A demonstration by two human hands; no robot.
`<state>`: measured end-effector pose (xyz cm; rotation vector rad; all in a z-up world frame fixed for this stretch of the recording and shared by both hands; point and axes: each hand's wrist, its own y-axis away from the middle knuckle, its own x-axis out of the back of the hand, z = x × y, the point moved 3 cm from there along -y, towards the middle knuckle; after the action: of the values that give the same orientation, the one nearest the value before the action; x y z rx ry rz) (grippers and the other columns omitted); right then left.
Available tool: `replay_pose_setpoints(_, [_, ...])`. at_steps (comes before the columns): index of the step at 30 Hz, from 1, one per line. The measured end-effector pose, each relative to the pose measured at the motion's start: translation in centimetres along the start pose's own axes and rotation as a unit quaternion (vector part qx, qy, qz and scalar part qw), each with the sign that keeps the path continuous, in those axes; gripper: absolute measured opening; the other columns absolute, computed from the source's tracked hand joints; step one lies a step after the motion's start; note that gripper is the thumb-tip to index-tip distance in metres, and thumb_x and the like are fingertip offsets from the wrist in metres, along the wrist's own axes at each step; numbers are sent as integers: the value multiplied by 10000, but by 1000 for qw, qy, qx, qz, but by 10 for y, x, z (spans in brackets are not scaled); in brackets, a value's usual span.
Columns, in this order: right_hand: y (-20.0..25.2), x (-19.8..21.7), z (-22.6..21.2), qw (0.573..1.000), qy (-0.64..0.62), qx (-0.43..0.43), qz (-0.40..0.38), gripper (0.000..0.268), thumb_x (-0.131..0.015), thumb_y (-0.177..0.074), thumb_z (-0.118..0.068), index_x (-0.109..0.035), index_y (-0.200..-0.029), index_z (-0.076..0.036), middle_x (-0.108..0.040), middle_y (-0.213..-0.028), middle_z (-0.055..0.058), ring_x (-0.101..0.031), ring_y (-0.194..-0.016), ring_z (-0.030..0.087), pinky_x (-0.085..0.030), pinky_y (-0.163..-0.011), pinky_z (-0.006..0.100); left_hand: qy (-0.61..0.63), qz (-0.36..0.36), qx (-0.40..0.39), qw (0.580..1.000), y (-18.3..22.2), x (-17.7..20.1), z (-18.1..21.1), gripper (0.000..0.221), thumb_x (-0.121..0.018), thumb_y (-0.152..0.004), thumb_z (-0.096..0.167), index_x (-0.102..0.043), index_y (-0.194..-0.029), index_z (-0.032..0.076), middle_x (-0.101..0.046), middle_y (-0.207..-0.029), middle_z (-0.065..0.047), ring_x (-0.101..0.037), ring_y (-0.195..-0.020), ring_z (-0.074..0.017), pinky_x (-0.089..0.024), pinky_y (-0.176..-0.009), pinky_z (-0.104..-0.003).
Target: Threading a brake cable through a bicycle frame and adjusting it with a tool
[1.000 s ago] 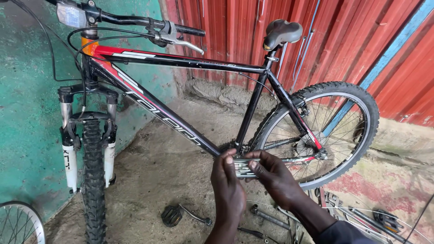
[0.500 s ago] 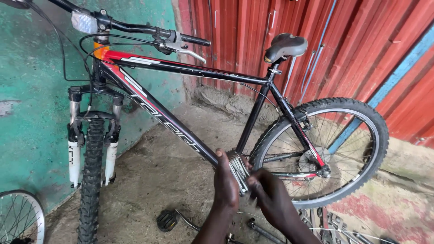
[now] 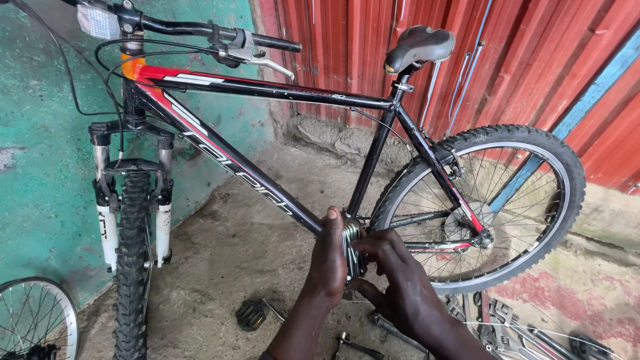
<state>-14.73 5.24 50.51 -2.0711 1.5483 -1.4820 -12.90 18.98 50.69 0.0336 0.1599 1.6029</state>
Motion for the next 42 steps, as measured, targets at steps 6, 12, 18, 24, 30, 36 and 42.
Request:
replay_pose_setpoints(6, [3,-3,3,999,-45,-12,3,390,-858,-812,-121,-616,-1117,-129,-595,-1139,73,-670,-906,193,-589,-763,297,35,18,-33,999,-7,-1,-14,1064,-272,-797,799,-386,-1561,69,-362,-1659,-160,-322,-1555,-276,-304,-1211,-462])
replay_pose_setpoints(12, [21,-21,7,995,-33,-13,98,283,-838,-833,-141,-559,-881,-159,-621,-832,8,-579,-658,146,-460,-554,289,106,139,143,974,4,2,16,982,-251,-783,759,-439,-1562,192,-631,-1423,-140,-470,-1442,-335,-210,-1246,-609])
replay_pose_setpoints(18, [9,3,1,982,-180,-13,54,256,-575,-987,-277,-639,-776,-147,-660,-734,-4,-614,-667,135,-461,-603,298,141,-13,0,990,-8,7,-10,808,-266,-928,744,-659,-760,59,-611,-587,-100,-577,-500,-222,-485,-527,-376])
replay_pose_setpoints(24, [10,-1,21,999,19,11,39,352,-712,-925,-176,-697,-1273,-126,-649,-1007,58,-711,-834,196,-575,-688,316,157,-10,48,986,-12,2,-15,793,-297,-883,770,-660,-885,64,-641,-770,-96,-617,-672,-240,-481,-589,-378])
replay_pose_setpoints(30, [4,-1,14,998,-59,-21,10,280,-695,-906,-52,-714,-1173,-135,-645,-984,52,-670,-747,178,-575,-631,283,27,14,-39,999,-8,2,-9,823,-191,-857,774,-684,-797,118,-666,-1388,-162,-505,-1430,-272,-343,-1144,-519])
replay_pose_setpoints(36, [6,-2,19,989,-81,-103,-63,248,-664,-912,-38,-613,-1121,-163,-540,-852,3,-525,-729,146,-476,-647,304,113,-33,-5,993,-18,-1,-32,685,-317,-855,775,-525,-871,123,-561,-772,-50,-557,-697,-188,-459,-581,-354])
replay_pose_setpoints(42, [9,1,26,999,-35,-24,16,284,-723,-915,-298,-678,-1130,-119,-628,-891,30,-606,-668,162,-522,-597,304,-21,-17,20,999,-13,-2,-21,862,-170,-831,762,-649,-1055,81,-686,-1199,-133,-611,-1241,-249,-454,-1055,-440])
